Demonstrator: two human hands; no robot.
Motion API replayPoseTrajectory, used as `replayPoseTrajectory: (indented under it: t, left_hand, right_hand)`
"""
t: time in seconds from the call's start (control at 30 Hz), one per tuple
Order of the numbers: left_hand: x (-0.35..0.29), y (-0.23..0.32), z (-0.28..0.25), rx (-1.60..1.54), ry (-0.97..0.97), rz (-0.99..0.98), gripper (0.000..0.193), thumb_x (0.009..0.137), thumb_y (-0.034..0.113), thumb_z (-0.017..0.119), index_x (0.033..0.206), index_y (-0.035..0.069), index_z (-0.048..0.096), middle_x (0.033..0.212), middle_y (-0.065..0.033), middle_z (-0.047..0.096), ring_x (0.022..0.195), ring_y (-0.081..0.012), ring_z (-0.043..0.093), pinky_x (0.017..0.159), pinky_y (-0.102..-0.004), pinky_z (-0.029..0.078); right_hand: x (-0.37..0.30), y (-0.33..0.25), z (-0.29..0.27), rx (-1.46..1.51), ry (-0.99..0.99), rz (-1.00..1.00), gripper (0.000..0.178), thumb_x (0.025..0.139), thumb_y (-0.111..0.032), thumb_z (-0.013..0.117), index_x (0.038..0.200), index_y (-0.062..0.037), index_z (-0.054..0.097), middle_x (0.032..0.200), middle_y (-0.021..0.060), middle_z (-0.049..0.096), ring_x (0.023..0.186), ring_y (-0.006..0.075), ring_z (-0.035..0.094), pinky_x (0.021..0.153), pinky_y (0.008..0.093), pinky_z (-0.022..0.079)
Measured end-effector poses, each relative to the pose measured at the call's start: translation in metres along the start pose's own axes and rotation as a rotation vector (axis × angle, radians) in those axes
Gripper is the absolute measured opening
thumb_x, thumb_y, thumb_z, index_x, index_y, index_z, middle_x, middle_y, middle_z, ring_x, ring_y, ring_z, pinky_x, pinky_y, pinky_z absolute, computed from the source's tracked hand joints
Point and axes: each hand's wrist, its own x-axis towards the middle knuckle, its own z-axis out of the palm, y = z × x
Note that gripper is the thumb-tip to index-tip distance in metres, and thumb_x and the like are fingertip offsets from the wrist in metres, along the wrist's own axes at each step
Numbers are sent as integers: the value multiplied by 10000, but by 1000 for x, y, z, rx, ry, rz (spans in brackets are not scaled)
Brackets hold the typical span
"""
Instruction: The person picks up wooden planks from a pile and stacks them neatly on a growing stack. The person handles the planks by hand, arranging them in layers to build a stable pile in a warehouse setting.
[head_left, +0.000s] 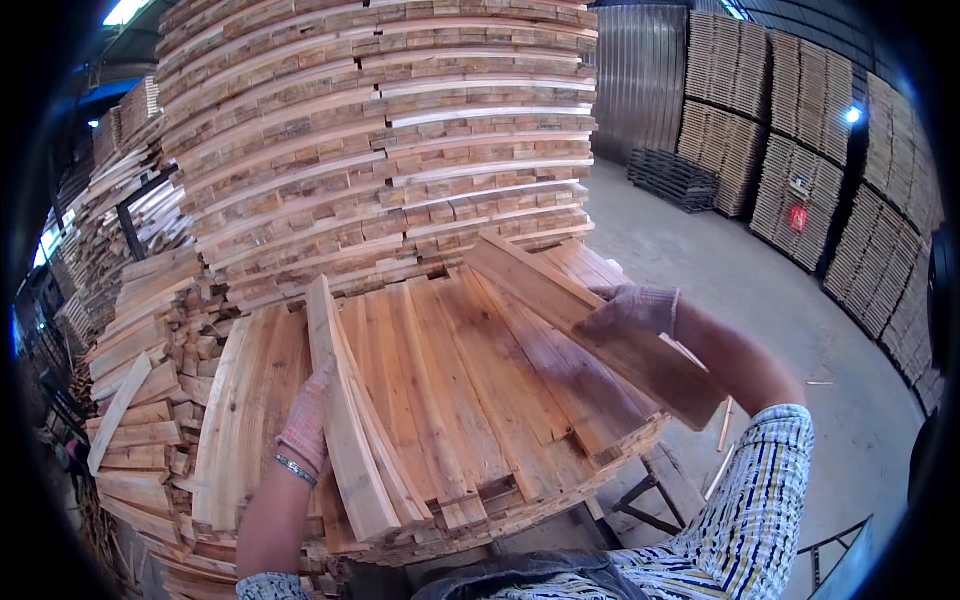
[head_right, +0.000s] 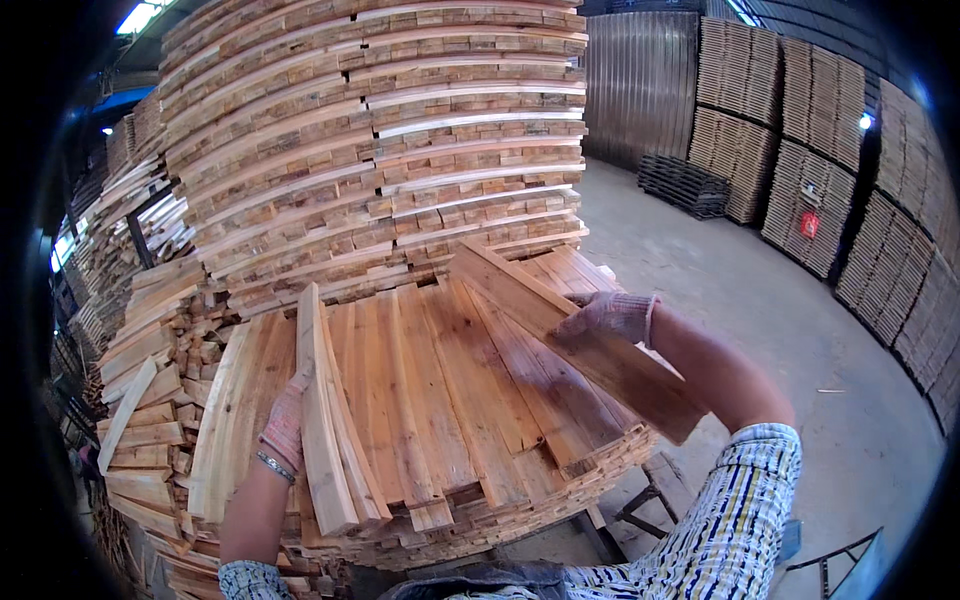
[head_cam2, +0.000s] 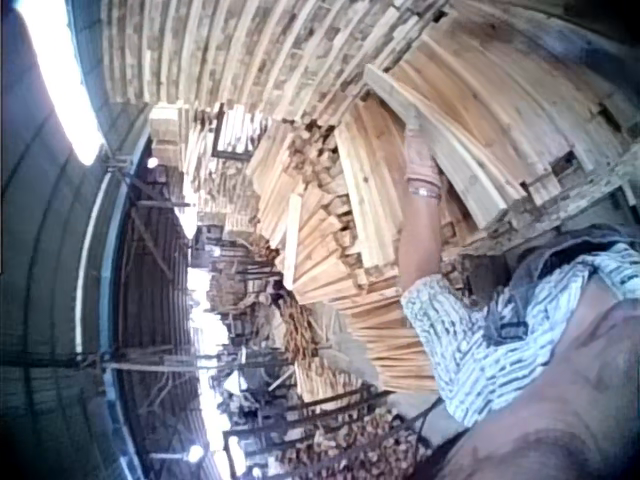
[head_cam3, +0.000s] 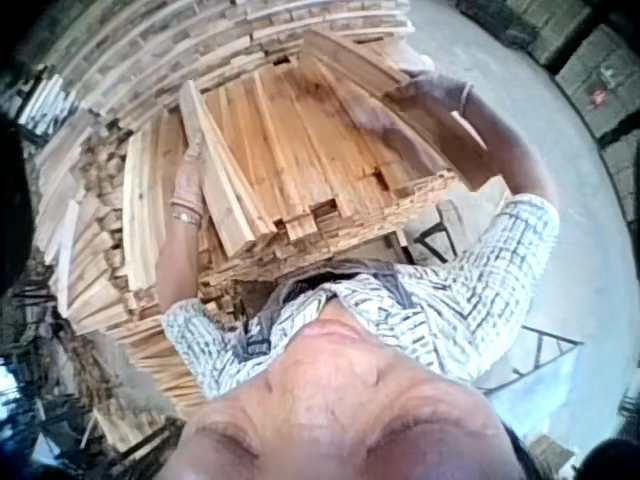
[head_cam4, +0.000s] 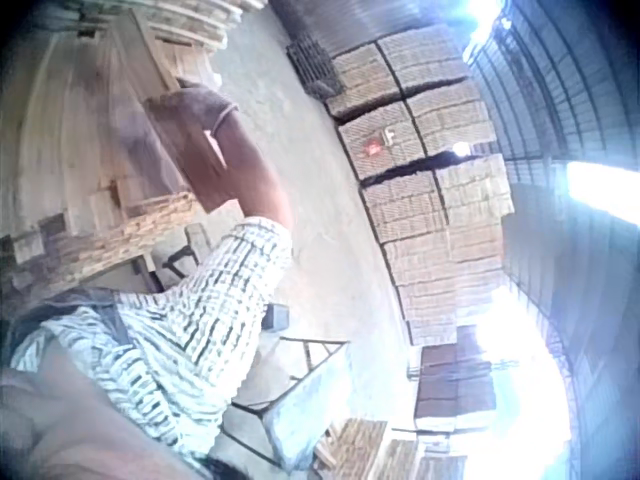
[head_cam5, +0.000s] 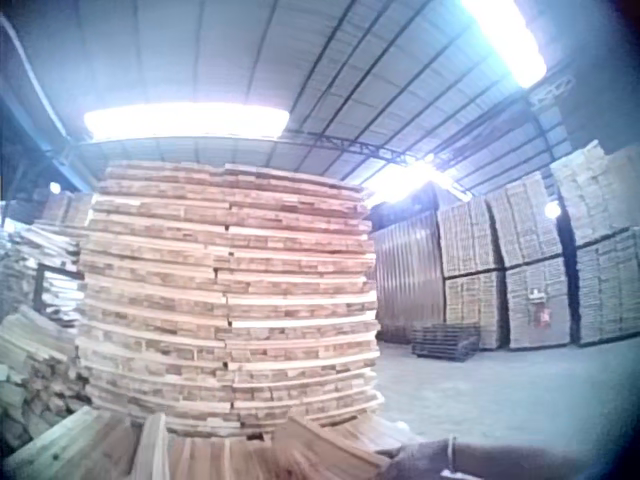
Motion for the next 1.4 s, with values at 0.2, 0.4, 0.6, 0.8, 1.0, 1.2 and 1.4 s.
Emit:
replayPoseTrajectory:
  t: [0.2, 0.4, 0.6, 0.8, 1.0, 1.2, 1.4]
  left_hand:
    - [17, -18, -13, -5, 29, 64, 733, 838, 569, 684, 1348, 58, 552, 1191, -142, 653, 983, -280, 655, 866, -404, 554]
    - [32, -27, -25, -33, 39, 76, 694, 850, 556, 688, 1313, 55, 558, 1098, -132, 658, 958, -268, 651, 862, -395, 556]
    - [33, -25, 1, -30, -100, 62, 670, 911, 489, 641, 1403, 67, 475, 1225, -120, 614, 1065, -255, 627, 918, -382, 537]
    - [17, -16, 24, 11, -36, 221, 781, 859, 606, 646, 1400, 70, 473, 1211, -142, 588, 1054, -272, 608, 891, -388, 540]
    - [40, -13, 54, 15, 37, 177, 658, 894, 557, 635, 1305, 55, 528, 1029, -116, 649, 908, -253, 658, 801, -376, 577]
    - [34, 6, 97, 58, 179, 176, 568, 938, 454, 602, 1338, 59, 519, 1136, -156, 614, 960, -274, 612, 808, -396, 538]
    - [46, -3, 91, 208, 228, 196, 661, 938, 565, 537, 1374, 71, 487, 1159, -134, 608, 1014, -264, 609, 868, -382, 534]
  right_hand:
    - [7, 0, 16, -733, 283, 13, 935, 800, -403, 795, 1532, -72, 316, 1117, 106, 674, 1026, 220, 618, 922, 315, 480]
    - [-4, -58, 37, -871, 220, 25, 814, 816, -418, 691, 1472, -63, 366, 1186, 194, 658, 1087, 310, 647, 900, 432, 504]
    - [-5, -18, 53, -1074, 244, 19, 855, 736, -233, 680, 1501, -148, 309, 1265, 262, 576, 1131, 426, 594, 966, 472, 473]
    - [-25, -11, -52, -765, 411, 12, 714, 753, -181, 653, 1443, -217, 474, 1222, 165, 648, 1113, 365, 622, 924, 427, 504]
    - [-13, 61, -174, -761, 654, 133, 601, 806, -213, 632, 1394, -258, 522, 1148, 152, 684, 1032, 333, 657, 899, 431, 510]
    - [75, 131, -208, -712, 496, 235, 487, 977, -480, 390, 1351, -219, 560, 1278, 160, 627, 1173, 382, 586, 999, 457, 460]
    - [83, 116, -189, -751, 556, 117, 494, 957, -473, 422, 1315, -168, 574, 1214, 208, 637, 1137, 400, 589, 991, 468, 462]
